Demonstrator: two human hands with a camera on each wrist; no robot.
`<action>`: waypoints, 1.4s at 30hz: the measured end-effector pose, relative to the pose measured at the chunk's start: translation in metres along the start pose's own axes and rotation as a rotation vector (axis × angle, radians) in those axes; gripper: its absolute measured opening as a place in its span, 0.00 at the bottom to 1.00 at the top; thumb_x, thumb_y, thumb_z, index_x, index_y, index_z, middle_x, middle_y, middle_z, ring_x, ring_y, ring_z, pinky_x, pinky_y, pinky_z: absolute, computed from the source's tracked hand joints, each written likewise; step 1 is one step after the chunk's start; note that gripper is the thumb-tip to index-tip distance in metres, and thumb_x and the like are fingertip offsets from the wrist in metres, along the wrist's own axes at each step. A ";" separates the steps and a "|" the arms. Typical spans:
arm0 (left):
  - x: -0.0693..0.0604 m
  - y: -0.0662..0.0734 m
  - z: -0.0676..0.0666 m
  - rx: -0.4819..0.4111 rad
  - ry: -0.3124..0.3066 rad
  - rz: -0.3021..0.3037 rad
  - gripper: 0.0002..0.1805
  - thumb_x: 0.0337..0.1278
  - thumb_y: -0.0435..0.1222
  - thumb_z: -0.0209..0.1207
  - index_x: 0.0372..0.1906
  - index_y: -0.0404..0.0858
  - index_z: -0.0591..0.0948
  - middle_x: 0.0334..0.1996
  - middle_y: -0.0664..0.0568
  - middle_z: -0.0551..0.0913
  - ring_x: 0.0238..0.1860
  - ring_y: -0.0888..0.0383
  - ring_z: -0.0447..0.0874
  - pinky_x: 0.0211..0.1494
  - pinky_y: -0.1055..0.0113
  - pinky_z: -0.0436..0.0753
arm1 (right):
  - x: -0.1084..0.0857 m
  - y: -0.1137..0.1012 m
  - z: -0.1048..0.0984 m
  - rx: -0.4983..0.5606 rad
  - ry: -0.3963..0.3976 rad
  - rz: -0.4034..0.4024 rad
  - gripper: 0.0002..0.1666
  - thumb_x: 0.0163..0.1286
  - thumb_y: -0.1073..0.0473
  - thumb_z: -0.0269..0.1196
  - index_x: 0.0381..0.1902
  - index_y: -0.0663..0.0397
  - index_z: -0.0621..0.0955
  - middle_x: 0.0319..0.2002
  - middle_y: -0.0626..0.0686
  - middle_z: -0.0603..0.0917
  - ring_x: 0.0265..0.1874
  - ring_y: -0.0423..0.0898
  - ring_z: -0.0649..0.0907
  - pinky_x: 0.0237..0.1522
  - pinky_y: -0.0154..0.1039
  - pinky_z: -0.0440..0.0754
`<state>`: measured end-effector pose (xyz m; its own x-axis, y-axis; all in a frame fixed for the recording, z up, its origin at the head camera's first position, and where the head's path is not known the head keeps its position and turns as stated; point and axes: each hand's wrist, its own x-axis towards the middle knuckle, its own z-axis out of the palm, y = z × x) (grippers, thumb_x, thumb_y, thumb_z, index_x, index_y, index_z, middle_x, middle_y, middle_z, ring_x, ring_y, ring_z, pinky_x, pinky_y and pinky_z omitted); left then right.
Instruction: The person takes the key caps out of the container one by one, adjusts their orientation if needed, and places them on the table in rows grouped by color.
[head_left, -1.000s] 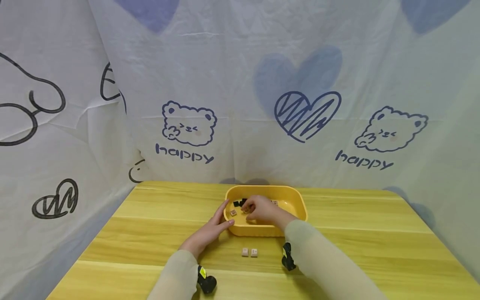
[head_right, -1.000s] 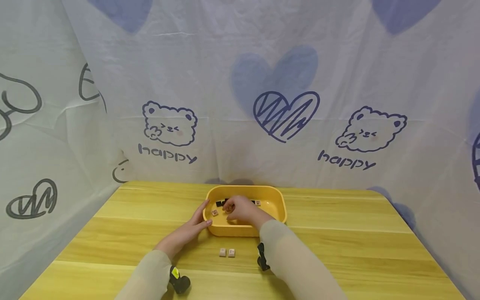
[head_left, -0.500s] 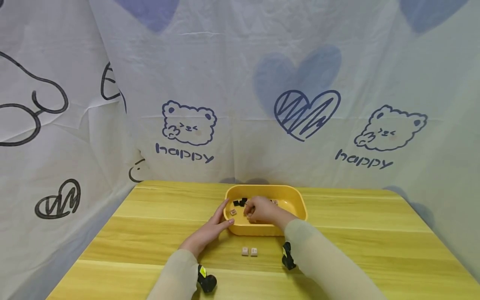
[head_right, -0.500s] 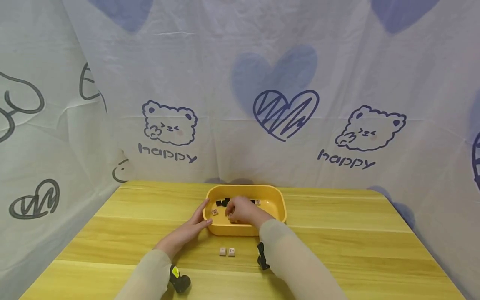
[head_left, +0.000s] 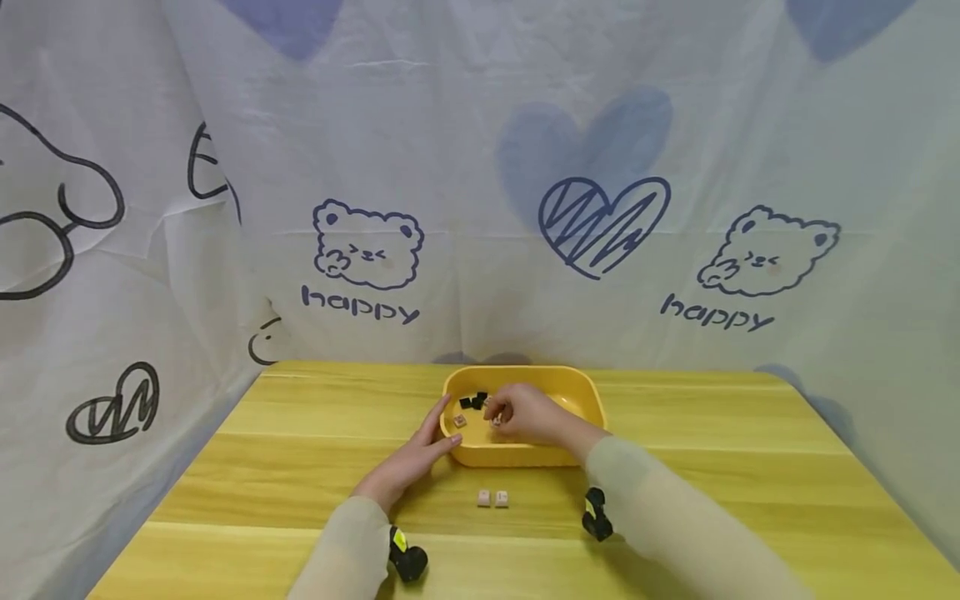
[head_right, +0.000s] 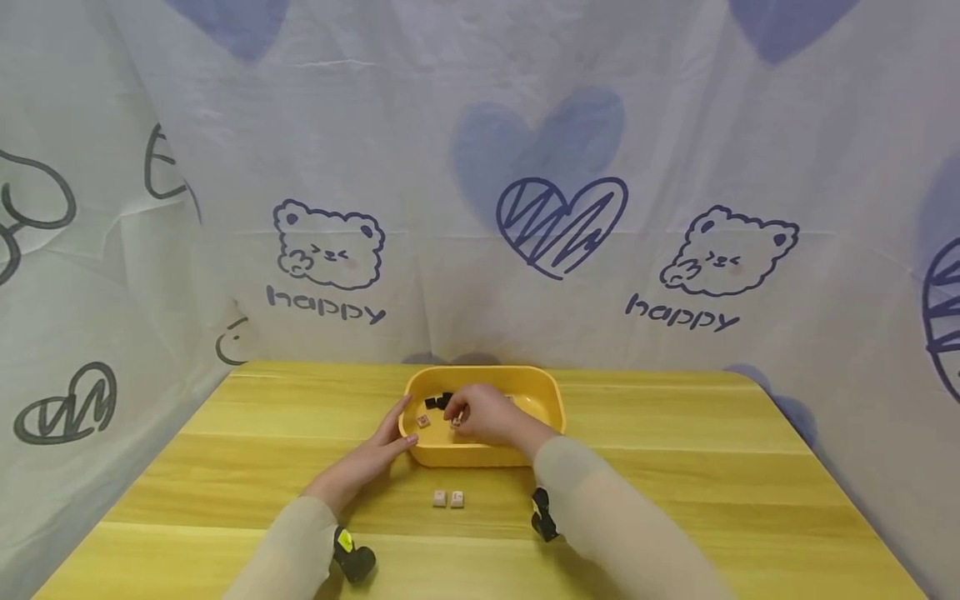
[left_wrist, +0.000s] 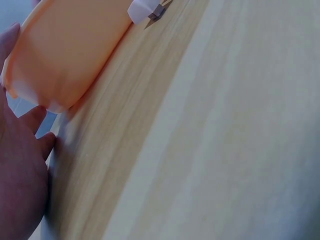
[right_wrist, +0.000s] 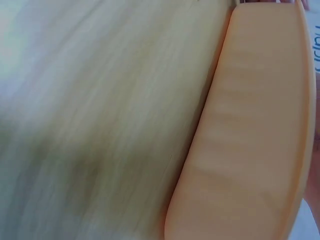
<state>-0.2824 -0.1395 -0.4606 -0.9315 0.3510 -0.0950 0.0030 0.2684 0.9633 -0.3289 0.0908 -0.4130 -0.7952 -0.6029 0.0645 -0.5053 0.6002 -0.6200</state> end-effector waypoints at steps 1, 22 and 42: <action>0.000 0.000 0.000 0.000 0.000 0.001 0.41 0.70 0.42 0.55 0.79 0.54 0.46 0.77 0.40 0.40 0.75 0.38 0.35 0.72 0.38 0.38 | -0.002 0.000 0.000 0.000 0.001 -0.010 0.09 0.58 0.69 0.70 0.38 0.60 0.86 0.36 0.46 0.83 0.30 0.39 0.80 0.34 0.32 0.81; 0.004 -0.003 -0.001 0.024 -0.012 0.010 0.41 0.72 0.41 0.53 0.79 0.53 0.42 0.77 0.39 0.38 0.75 0.39 0.33 0.72 0.40 0.39 | -0.051 -0.026 -0.010 0.214 0.105 -0.037 0.10 0.58 0.68 0.71 0.37 0.51 0.85 0.36 0.45 0.82 0.33 0.39 0.84 0.38 0.34 0.84; 0.006 -0.005 0.000 0.023 -0.020 0.023 0.41 0.72 0.41 0.53 0.79 0.53 0.42 0.77 0.41 0.36 0.75 0.40 0.31 0.72 0.39 0.38 | -0.096 -0.018 0.003 0.477 0.124 -0.010 0.12 0.57 0.74 0.69 0.41 0.70 0.84 0.40 0.54 0.81 0.38 0.46 0.85 0.41 0.37 0.85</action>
<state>-0.2885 -0.1387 -0.4664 -0.9238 0.3748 -0.0780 0.0327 0.2802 0.9594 -0.2423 0.1363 -0.4100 -0.8395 -0.5231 0.1470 -0.3264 0.2693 -0.9061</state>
